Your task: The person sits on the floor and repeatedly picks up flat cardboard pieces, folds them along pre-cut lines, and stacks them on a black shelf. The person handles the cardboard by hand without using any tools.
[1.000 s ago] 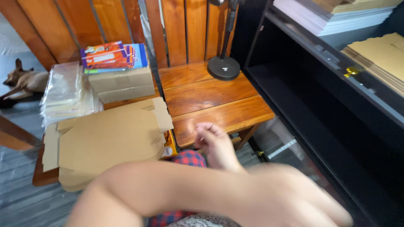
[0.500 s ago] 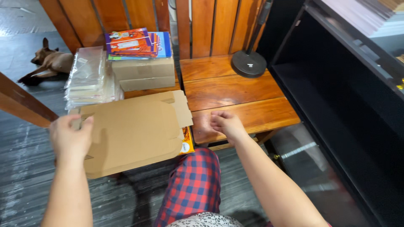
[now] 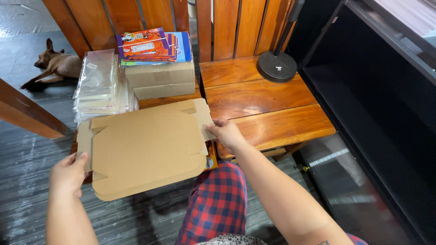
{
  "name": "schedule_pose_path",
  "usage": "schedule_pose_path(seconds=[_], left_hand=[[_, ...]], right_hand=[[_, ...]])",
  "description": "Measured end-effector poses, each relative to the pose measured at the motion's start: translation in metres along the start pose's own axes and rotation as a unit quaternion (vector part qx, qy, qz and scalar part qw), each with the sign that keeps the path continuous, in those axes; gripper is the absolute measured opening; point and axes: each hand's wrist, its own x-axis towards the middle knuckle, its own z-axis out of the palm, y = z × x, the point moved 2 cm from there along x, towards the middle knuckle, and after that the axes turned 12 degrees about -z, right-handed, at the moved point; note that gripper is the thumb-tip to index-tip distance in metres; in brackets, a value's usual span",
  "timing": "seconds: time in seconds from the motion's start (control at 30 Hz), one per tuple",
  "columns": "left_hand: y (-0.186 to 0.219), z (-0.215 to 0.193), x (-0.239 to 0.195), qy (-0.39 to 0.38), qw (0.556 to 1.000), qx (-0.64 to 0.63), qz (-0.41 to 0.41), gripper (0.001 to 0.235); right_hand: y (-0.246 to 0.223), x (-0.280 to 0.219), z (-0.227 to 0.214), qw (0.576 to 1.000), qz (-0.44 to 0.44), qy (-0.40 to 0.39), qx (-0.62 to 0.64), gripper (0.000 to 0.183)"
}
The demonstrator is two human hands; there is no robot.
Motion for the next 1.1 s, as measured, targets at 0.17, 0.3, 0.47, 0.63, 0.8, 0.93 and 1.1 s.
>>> schedule_pose_path(seconds=[0.17,0.3,0.47,0.63,0.8,0.93,1.1], left_hand=[[-0.033,0.007,0.078,-0.075,0.984,-0.162,0.014,0.029],[-0.034,0.008,0.078,-0.170,0.965,-0.196,0.032,0.023],[-0.035,0.006,0.079,-0.165,0.963,-0.204,0.060,0.028],[-0.017,-0.001,0.033,-0.072,0.983,-0.157,0.060,0.033],[-0.003,0.031,-0.005,-0.157,0.951,-0.246,0.103,0.036],[0.025,0.087,-0.078,-0.250,0.921,-0.283,0.096,0.033],[0.049,0.170,-0.138,-0.292,0.912,-0.265,0.111,0.049]], right_hand=[[0.012,0.009,0.002,0.999,0.008,-0.003,0.036,0.030],[0.017,0.012,0.002,0.997,-0.022,0.007,0.079,0.021],[0.014,0.004,-0.002,0.992,-0.042,0.013,0.120,0.019],[0.009,-0.009,-0.025,0.988,-0.067,0.010,0.140,0.020],[-0.009,-0.042,-0.083,0.982,-0.083,0.000,0.169,0.034],[-0.020,-0.076,-0.149,0.974,-0.125,0.039,0.185,0.032],[-0.014,-0.126,-0.232,0.957,-0.131,0.199,0.167,0.035]])
